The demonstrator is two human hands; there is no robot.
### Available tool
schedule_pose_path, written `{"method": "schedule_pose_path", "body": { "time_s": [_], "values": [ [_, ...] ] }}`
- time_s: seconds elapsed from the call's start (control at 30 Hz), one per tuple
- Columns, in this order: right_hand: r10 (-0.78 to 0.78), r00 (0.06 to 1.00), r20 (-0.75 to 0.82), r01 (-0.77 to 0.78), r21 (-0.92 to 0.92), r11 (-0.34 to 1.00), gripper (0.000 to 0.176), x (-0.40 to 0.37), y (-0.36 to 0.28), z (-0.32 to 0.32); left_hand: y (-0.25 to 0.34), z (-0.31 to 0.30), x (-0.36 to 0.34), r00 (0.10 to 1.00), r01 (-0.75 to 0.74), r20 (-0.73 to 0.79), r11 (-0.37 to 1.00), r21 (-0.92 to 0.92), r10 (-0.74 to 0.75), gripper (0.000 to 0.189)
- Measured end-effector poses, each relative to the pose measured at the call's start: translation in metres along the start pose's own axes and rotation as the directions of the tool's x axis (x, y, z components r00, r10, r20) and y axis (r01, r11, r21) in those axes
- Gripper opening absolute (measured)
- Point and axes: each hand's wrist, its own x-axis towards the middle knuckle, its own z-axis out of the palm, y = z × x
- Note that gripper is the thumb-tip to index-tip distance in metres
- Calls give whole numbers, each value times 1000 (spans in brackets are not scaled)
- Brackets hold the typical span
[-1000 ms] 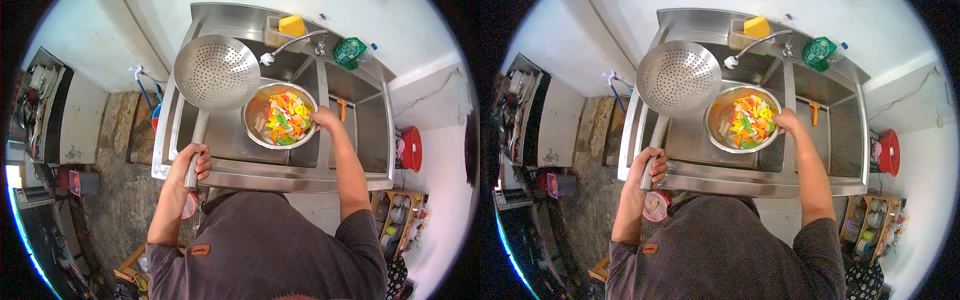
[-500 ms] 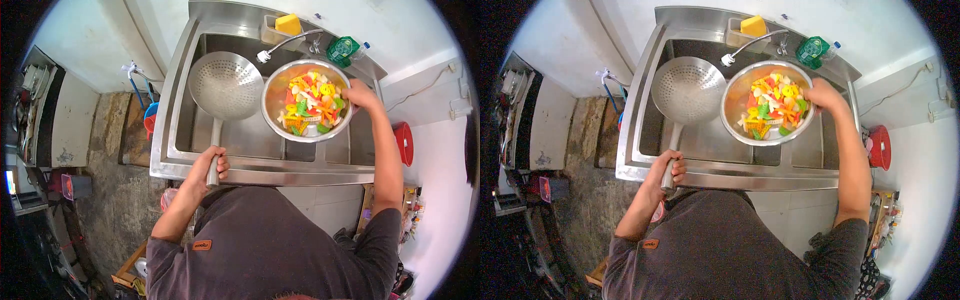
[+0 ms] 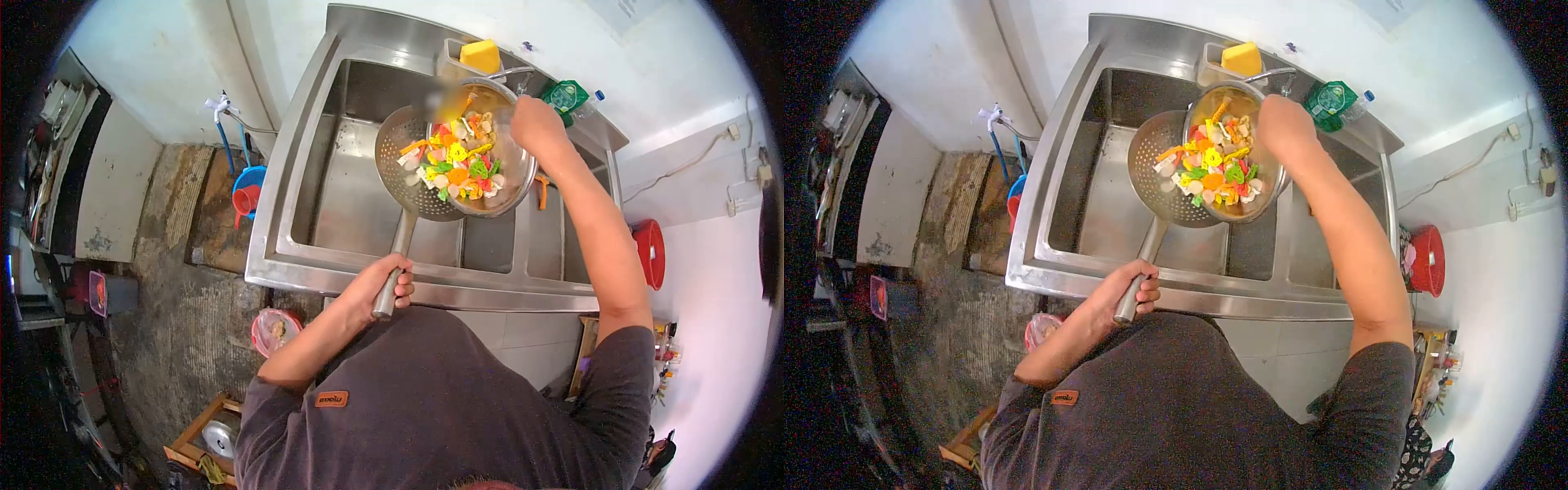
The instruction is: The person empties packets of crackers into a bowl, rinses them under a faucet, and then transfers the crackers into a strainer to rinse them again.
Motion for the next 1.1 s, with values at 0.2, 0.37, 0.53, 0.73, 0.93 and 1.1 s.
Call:
{"method": "schedule_pose_path", "body": {
  "time_s": [0.2, 0.37, 0.53, 0.73, 0.93, 1.1],
  "values": [
    [-132, 982, -138, 114, -131, 985, 14, -15, -35, -8, 1, -3, -1, 1000, -7, 28, 1000, -12, 7, 14],
    [-170, 957, -235, 133, -165, 977, 13, -19, -49, -22, -1, 0, -4, 1000, -13, -6, 999, -36, 13, 13],
    [-248, 935, -255, 197, -212, 957, 14, -20, -53, -14, -2, -7, -3, 999, -4, 32, 998, -65, 6, 14],
    [-297, 923, -243, 242, -230, 943, 22, -31, -63, -18, 0, -7, -6, 1000, -8, 13, 998, -58, 9, 16],
    [-345, 886, -311, 260, -282, 923, 41, -35, -60, -25, 1, -7, -8, 999, -26, 30, 998, -53, 28, 18],
    [-409, 834, -371, 306, -306, 902, 49, -35, -49, -20, 2, -11, -8, 997, -12, 72, 998, -60, 16, 16]
  ]
}}
